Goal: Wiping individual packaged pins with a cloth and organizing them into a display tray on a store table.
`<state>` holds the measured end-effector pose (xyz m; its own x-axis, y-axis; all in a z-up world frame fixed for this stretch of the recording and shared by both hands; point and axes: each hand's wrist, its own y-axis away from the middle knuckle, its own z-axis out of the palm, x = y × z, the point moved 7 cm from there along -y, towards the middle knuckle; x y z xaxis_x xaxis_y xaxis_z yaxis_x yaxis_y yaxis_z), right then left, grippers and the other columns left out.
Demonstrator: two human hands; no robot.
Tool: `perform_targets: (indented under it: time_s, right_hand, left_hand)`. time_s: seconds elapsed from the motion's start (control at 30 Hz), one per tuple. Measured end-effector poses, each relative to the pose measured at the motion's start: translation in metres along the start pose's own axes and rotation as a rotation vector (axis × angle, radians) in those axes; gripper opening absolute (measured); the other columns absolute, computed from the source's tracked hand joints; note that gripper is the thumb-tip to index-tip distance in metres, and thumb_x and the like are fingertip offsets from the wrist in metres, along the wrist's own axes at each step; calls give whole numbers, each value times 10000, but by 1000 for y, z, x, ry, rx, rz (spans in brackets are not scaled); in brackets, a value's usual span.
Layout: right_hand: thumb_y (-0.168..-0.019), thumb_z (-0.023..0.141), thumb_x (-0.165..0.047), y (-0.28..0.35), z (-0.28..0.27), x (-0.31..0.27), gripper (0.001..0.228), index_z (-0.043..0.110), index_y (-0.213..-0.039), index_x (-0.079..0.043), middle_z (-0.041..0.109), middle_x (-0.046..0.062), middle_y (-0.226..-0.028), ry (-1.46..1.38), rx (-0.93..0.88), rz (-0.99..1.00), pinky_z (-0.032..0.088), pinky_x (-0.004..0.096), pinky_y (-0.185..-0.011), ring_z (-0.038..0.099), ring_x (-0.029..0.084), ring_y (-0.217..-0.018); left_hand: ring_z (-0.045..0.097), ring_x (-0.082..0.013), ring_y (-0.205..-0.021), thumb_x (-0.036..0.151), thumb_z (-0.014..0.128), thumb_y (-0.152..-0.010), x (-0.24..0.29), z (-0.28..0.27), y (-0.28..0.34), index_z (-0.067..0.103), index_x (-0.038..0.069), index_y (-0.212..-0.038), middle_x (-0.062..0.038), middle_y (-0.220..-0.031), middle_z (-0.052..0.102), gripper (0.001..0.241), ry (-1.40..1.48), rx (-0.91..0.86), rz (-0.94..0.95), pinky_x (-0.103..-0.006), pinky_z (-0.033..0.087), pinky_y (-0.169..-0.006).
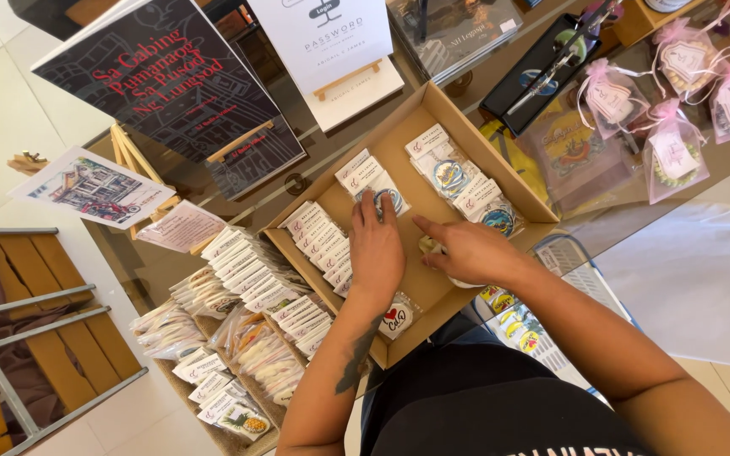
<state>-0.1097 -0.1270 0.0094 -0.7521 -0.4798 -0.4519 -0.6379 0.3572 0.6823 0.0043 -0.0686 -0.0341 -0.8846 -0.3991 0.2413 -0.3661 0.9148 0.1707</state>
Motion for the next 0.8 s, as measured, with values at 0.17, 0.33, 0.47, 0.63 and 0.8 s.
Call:
perform_targets:
  time_s: [0.17, 0.33, 0.47, 0.63, 0.8]
  right_hand:
    - [-965, 574, -404, 1, 18, 24, 524, 572, -1428, -157, 702, 215, -1239, -46, 24, -6, 520, 556, -979, 645, 447, -1193]
    - [-966, 562, -446, 4, 34, 29, 501, 602, -1380, -167, 693, 216, -1266, -99, -28, 1, 509, 557, -1004, 621, 457, -1222]
    - [-959, 581, -434, 3, 38, 32, 489, 607, -1371, -171, 694, 223, -1263, -127, -22, 11, 513, 555, -1001, 627, 453, -1215]
    - [-962, 592, -399, 2, 28, 28, 503, 603, -1396, -144, 699, 218, -1272, -144, -9, 26, 512, 545, -1006, 636, 440, -1219]
    - [-962, 585, -416, -4, 25, 23, 528, 584, -1412, -139, 697, 216, -1271, -113, 22, -4, 513, 551, -1009, 638, 444, -1207]
  left_hand:
    - [399, -460, -1380, 12, 667, -832, 14, -4, 0, 459, -17, -1476, -268, -1506, 340, 677, 38, -35, 49, -525, 531, -935]
    - [374, -472, -1403, 119, 680, -882, 14, 3, -1, 470, -11, -1472, -261, -1519, 336, 639, 17, -33, 48, -546, 505, -967]
    - [371, -470, -1403, 122, 667, -908, 11, 10, -1, 472, -18, -1471, -256, -1530, 335, 612, 28, -54, 48, -546, 498, -979]
    - [402, -451, -1383, 127, 670, -917, 10, 8, 1, 493, -27, -1456, -252, -1517, 352, 588, 16, -49, 33, -535, 514, -973]
    - [373, -492, -1404, 102, 698, -892, 14, 7, 2, 489, -60, -1441, -282, -1516, 341, 609, 20, 12, 71, -572, 517, -969]
